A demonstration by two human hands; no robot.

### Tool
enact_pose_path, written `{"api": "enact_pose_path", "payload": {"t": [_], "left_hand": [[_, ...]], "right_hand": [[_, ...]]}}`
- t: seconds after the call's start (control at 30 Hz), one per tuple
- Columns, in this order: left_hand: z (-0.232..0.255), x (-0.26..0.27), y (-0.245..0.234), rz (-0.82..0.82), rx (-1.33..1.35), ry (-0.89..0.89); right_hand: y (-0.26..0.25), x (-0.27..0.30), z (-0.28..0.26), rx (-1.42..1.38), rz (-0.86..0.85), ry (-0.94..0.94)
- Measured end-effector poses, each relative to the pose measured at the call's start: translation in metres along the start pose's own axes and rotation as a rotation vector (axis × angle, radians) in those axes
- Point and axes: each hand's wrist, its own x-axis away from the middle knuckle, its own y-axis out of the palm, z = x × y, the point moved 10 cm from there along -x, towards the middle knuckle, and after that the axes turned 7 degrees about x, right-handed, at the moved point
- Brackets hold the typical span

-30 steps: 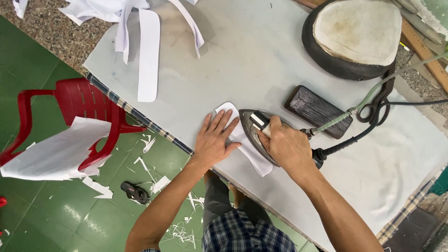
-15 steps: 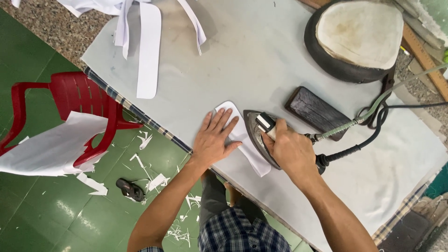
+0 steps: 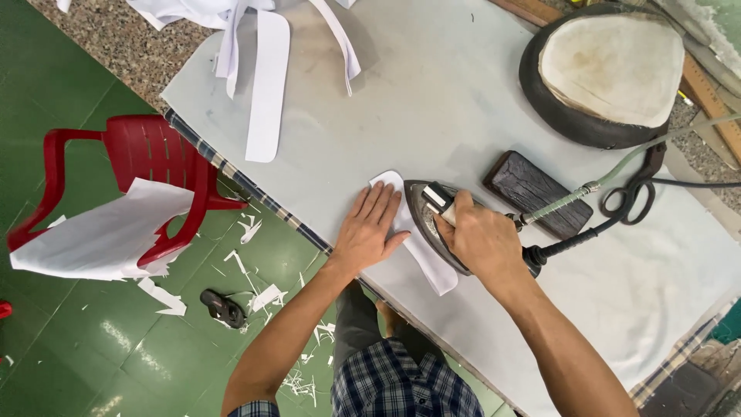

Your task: The person irons a white fabric strip on a workbench using a steam iron. They repeatedly smooth the fabric, fold it, and press it with the iron while holding it in place with their left hand. A black rectangular object is moved aside during the process.

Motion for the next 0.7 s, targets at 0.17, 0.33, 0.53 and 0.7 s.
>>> {"api": "enact_pose_path", "payload": {"t": [0.17, 0.33, 0.53, 0.7], "left_hand": [[0.002, -0.002, 0.007, -0.031, -0.042, 0.002], [0.003, 0.0, 0.01, -0.048, -0.052, 0.0], [0.005, -0.003, 0.003, -0.024, -0.054, -0.003], [0.006, -0.004, 0.001, -0.017, -0.056, -0.016]], "right_hand": [[-0.008, 0.012, 0.0, -0.024, -0.001, -0.004], [-0.003, 0.03, 0.01, -0.058, -0.063, 0.049], [-0.001, 0.032, 0.014, -0.052, -0.082, 0.097], [-0.001, 0.021, 0.008, -0.044, -0.042, 0.083]]}}
